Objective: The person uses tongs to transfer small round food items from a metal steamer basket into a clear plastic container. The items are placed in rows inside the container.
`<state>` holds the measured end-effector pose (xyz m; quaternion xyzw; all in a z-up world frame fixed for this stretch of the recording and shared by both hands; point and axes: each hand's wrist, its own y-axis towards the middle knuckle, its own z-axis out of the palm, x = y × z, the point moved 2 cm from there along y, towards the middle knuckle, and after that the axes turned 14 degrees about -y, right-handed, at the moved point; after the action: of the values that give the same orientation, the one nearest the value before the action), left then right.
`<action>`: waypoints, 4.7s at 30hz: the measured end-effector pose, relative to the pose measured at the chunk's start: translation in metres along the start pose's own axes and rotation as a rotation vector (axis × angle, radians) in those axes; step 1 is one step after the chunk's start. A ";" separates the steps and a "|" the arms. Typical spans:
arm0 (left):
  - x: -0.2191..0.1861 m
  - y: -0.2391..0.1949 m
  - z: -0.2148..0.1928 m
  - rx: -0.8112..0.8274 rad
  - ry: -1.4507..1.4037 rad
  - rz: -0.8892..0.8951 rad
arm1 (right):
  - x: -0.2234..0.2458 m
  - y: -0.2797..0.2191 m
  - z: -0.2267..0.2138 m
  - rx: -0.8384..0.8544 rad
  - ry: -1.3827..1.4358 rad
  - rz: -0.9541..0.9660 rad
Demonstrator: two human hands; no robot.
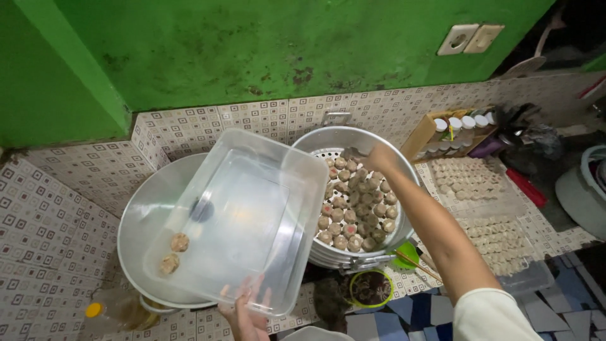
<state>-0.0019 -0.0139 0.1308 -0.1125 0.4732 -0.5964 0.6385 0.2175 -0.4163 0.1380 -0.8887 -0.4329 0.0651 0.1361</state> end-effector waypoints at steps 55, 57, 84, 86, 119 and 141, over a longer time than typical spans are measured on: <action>0.010 -0.012 0.010 0.129 -0.015 0.010 | 0.202 -0.238 -0.063 0.009 -0.474 -1.226; 0.015 -0.007 0.008 0.154 -0.054 0.019 | 0.203 -0.229 -0.060 -0.029 -0.506 -1.157; 0.021 0.004 -0.049 0.065 0.060 0.468 | -0.022 -0.131 -0.142 -0.054 -0.215 -0.461; 0.023 0.009 -0.055 0.079 0.037 0.496 | -0.032 -0.119 -0.138 0.003 -0.218 -0.384; 0.004 -0.012 -0.036 0.065 0.098 0.261 | -0.088 0.050 -0.054 -0.060 0.555 -0.438; 0.005 -0.010 -0.042 0.271 0.150 0.242 | 0.212 -0.272 -0.080 0.178 -0.441 -0.976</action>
<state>-0.0405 -0.0034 0.1130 0.0768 0.4447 -0.5804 0.6778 0.1624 -0.1040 0.2964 -0.5348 -0.8064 0.2155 0.1313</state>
